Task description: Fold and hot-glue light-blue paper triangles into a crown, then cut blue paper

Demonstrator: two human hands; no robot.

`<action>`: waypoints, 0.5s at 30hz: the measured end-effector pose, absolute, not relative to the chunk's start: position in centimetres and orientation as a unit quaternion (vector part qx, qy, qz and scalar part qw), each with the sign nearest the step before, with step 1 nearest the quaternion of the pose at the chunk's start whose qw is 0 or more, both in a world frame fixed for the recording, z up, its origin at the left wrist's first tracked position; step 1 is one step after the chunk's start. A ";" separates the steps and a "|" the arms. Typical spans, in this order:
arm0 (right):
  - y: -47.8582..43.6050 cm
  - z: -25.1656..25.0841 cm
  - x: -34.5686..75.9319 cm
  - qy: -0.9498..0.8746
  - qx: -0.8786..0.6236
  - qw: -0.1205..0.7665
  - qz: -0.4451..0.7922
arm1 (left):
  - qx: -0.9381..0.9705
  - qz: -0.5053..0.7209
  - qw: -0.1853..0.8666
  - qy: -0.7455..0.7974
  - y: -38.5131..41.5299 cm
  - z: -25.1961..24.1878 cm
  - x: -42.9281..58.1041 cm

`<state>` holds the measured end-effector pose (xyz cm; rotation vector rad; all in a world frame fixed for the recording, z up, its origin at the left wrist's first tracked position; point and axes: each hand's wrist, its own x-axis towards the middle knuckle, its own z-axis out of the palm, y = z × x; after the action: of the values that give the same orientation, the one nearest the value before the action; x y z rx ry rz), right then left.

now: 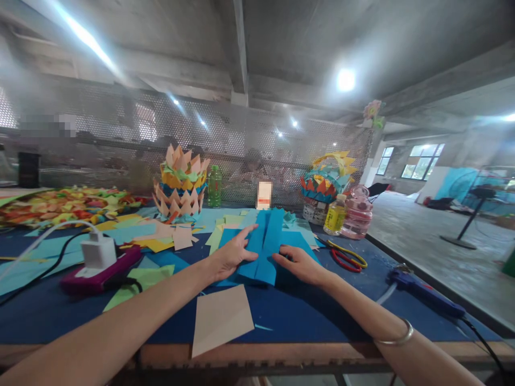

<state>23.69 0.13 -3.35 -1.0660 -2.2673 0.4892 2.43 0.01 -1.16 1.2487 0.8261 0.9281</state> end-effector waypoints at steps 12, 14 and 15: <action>-0.1 -3.1 23.9 -0.822 -0.384 0.300 0.294 | 0.492 0.400 0.653 0.414 0.8 -1.5 2.6; -0.4 -2.9 23.7 -0.834 -0.379 0.291 0.277 | 0.492 0.407 0.654 0.406 1.2 -1.8 2.6; -0.5 -2.7 23.7 -0.839 -0.379 0.288 0.264 | 0.493 0.415 0.651 0.401 1.3 -1.9 2.6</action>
<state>23.67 -0.50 -2.74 -1.0130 -2.2405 0.7061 2.56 1.30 -1.93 1.1196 0.9111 0.9436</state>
